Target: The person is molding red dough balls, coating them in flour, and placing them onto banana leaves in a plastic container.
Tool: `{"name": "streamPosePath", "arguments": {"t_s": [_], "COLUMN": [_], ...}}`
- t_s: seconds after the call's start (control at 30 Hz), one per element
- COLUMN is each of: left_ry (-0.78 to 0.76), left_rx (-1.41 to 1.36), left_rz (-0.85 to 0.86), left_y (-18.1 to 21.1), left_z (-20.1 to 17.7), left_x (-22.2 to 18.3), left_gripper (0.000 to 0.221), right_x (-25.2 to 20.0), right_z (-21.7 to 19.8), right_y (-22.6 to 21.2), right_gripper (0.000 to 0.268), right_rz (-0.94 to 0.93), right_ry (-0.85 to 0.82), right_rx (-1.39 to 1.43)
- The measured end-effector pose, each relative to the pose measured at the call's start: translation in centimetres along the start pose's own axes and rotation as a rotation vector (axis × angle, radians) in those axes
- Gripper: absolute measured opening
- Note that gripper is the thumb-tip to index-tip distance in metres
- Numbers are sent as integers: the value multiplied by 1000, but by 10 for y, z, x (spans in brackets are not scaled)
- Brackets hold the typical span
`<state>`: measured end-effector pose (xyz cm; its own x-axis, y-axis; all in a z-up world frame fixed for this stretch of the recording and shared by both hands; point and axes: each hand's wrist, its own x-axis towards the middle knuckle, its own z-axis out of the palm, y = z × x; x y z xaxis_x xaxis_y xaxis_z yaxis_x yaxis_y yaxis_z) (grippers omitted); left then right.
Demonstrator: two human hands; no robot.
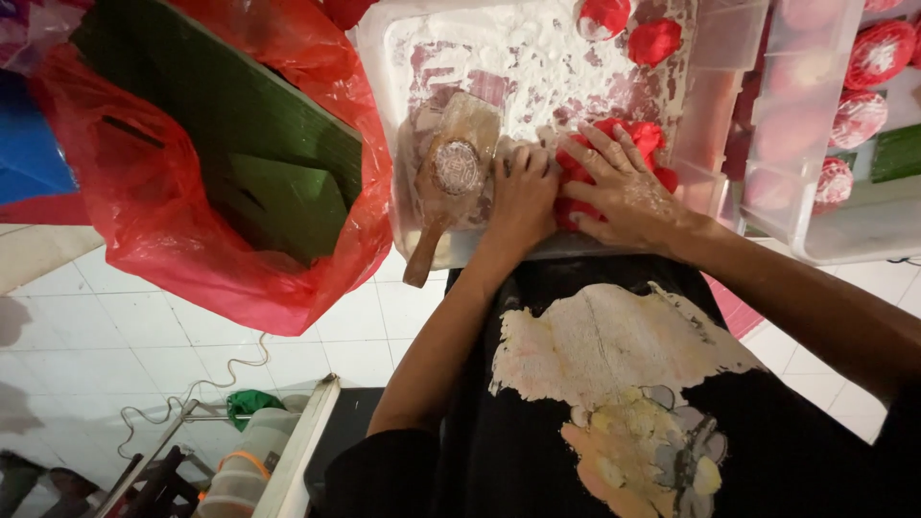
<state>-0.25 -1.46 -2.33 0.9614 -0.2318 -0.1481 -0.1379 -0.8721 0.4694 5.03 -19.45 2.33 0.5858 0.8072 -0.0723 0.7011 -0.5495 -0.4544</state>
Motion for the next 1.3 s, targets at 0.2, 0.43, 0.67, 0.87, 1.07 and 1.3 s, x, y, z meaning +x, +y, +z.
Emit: {"name": "streamPosePath", "arguments": {"t_s": [0.2,0.43,0.67,0.87,1.07,1.3], "left_ry": [-71,142,-11,-190,-173,-16], "left_rx": [-2,-36,-199,-290,-442,-599], "left_rz": [-37,-61,-176,-362,-419,-406], "left_y": [0,-2,-2,3,-1,6], "left_z": [-7,-13,-35,-53,-56,-76], "left_x": [1,3,-3,-7,-17,-21], "left_gripper": [55,27,39,32,30,35], "right_x": [2,6,17,33,49,34], "right_z": [-7,-19,-19,-5,7,39], "right_y": [-6,-8,-8,-27,-31,-5], "right_gripper": [35,32,34,27,8,31], "right_rz": [-45,-30,47,-35,-116,-136], "right_ry": [36,10,48,135,301,355], "right_rx": [-102,-47,106,-175,-225,-222]}}
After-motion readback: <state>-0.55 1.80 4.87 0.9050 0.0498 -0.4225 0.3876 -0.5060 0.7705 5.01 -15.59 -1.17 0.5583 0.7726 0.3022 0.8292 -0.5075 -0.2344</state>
